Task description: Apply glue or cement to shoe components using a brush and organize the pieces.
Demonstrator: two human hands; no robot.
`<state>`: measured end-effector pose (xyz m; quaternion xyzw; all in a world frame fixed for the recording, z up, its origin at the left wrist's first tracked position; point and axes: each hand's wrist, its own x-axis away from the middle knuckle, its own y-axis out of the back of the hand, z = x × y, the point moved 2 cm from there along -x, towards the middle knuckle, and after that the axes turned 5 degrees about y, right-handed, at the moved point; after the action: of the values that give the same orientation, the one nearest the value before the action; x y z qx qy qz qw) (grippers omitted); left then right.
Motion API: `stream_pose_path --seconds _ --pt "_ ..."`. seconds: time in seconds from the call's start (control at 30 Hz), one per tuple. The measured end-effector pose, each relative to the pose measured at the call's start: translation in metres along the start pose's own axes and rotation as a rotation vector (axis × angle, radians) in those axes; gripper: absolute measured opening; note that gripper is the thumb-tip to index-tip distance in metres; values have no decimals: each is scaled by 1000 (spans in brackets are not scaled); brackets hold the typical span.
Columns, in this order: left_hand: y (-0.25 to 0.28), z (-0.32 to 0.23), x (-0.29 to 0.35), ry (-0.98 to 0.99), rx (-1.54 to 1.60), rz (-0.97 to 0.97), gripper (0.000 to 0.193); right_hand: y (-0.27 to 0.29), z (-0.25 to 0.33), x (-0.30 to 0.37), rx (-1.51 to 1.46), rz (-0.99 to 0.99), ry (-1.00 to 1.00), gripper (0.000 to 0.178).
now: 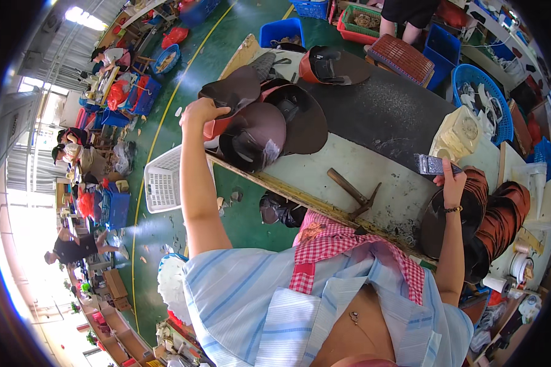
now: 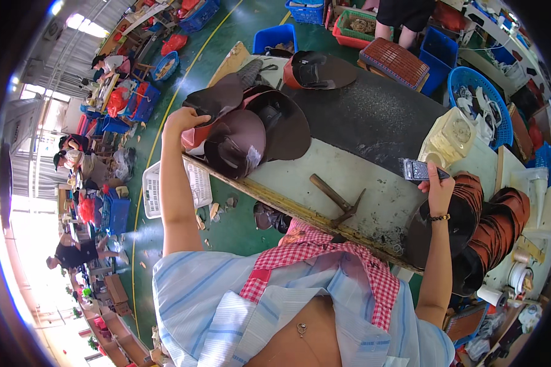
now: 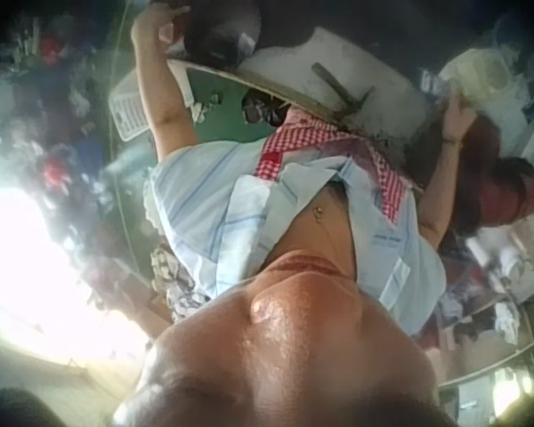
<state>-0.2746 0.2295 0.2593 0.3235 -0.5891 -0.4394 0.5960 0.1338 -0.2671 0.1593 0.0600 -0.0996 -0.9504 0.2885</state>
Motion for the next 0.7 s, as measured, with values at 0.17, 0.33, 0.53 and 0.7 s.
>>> stream_pose_path --seconds 0.17,0.33,0.53,0.7 --pt "-4 -105 77 -264 -318 -522 61 26 9 -3 47 -74 7 35" --pt "-86 -177 -5 -546 -344 -681 25 38 -11 -28 97 -86 43 32" --pt "-76 -211 59 -1000 -204 -839 20 74 4 -18 408 -127 10 34" --pt "-87 -304 122 -1405 6 -826 18 39 -24 -16 830 -181 243 29"
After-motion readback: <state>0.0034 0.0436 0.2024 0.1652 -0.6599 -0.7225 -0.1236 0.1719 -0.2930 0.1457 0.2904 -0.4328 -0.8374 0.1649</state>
